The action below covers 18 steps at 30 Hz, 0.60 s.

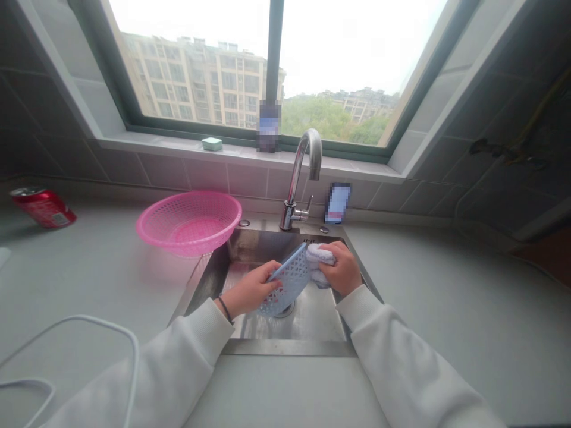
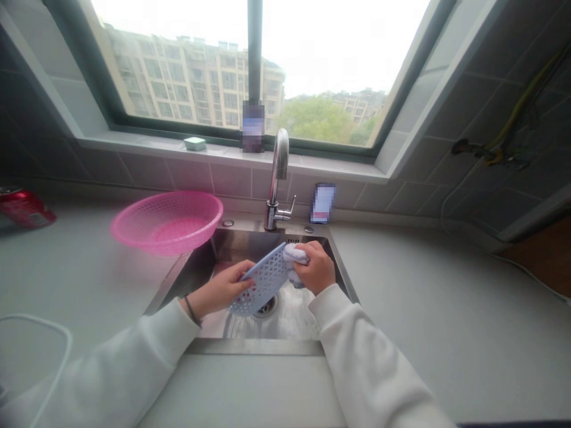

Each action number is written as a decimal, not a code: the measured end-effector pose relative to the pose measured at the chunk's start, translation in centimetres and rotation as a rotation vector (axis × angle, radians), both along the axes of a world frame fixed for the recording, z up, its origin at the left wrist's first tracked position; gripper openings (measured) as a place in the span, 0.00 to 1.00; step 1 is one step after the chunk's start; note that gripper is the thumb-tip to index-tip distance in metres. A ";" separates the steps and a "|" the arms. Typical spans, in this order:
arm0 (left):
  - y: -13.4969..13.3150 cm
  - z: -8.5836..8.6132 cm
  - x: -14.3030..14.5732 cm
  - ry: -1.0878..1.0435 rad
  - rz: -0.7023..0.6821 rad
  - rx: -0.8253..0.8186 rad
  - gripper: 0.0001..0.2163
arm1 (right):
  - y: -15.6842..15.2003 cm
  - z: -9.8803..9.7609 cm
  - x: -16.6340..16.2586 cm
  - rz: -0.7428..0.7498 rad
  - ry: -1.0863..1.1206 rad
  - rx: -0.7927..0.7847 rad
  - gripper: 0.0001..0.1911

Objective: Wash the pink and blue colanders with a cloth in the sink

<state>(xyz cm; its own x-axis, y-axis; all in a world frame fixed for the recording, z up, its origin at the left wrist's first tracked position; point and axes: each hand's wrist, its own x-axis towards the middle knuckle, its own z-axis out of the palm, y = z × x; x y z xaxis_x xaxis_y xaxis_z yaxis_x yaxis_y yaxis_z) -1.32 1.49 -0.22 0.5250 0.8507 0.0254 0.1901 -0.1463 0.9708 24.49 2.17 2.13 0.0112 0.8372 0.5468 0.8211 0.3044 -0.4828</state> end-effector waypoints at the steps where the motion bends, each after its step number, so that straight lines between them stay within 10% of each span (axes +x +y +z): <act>1: 0.0 -0.1 -0.1 0.012 0.007 0.010 0.09 | -0.1 0.0 -0.1 0.011 -0.003 0.010 0.14; 11: 0.4 -0.6 0.1 0.099 0.016 0.238 0.11 | -3.6 -0.2 -4.6 0.392 -0.266 0.133 0.14; 18: 0.2 -0.2 0.1 0.118 -0.035 0.207 0.10 | -1.4 0.0 -1.7 0.063 -0.142 0.124 0.14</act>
